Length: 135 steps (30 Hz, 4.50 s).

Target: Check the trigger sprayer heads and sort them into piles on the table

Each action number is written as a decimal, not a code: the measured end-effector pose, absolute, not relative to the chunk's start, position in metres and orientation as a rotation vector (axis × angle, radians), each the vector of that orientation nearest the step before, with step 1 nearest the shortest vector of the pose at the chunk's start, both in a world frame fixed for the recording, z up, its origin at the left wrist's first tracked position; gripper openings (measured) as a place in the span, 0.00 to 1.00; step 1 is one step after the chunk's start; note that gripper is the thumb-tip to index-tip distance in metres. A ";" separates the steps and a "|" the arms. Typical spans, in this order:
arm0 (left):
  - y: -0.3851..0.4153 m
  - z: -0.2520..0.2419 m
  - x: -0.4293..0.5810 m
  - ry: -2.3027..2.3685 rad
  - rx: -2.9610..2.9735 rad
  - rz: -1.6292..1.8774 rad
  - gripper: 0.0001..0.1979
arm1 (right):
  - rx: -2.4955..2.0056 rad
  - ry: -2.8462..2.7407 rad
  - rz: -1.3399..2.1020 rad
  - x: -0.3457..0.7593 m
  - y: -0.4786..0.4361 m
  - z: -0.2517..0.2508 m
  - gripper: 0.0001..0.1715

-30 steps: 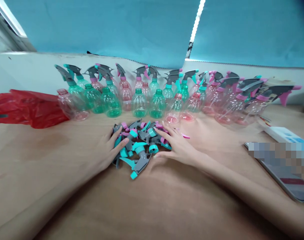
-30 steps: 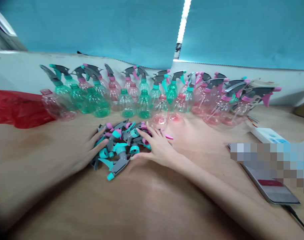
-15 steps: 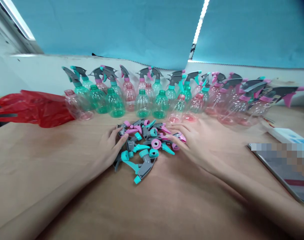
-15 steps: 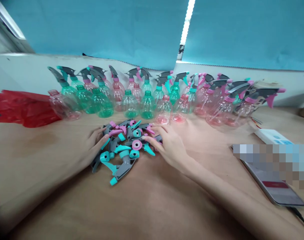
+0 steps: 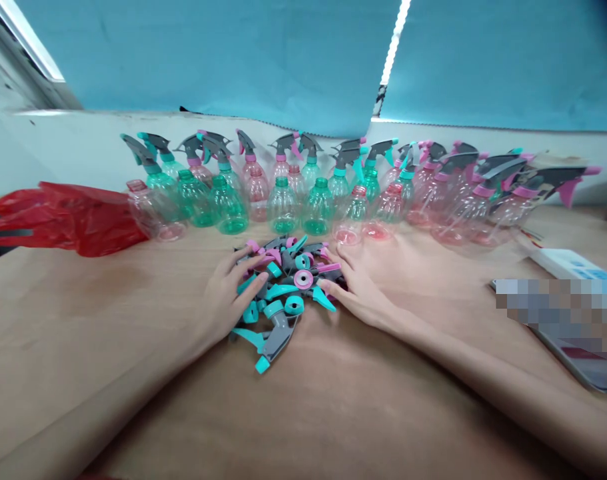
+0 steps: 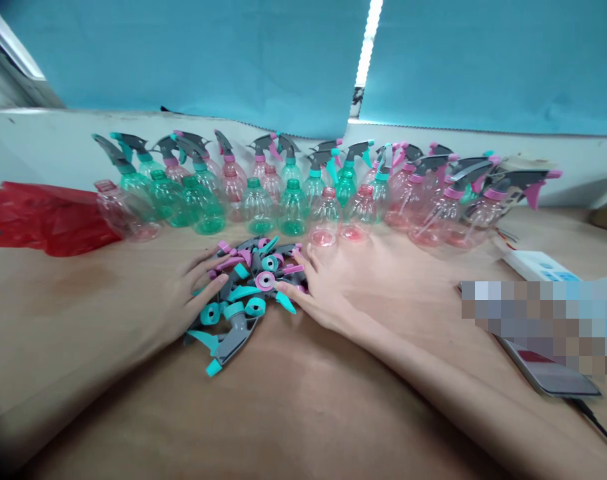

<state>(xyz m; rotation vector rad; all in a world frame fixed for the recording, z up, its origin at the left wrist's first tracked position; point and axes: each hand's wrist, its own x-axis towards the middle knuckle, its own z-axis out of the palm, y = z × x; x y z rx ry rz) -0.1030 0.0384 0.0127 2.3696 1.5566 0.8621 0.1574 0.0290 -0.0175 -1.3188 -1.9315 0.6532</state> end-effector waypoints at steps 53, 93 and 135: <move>-0.032 0.008 0.004 0.858 2.075 0.818 0.12 | -1.181 -2.314 0.696 0.225 -0.003 0.049 0.09; -0.022 0.013 0.000 0.943 1.879 0.660 0.11 | -1.138 -2.157 1.382 0.203 -0.033 0.052 0.17; -0.034 0.001 -0.006 0.839 2.109 0.856 0.13 | -1.186 -1.885 1.270 0.198 -0.045 0.044 0.14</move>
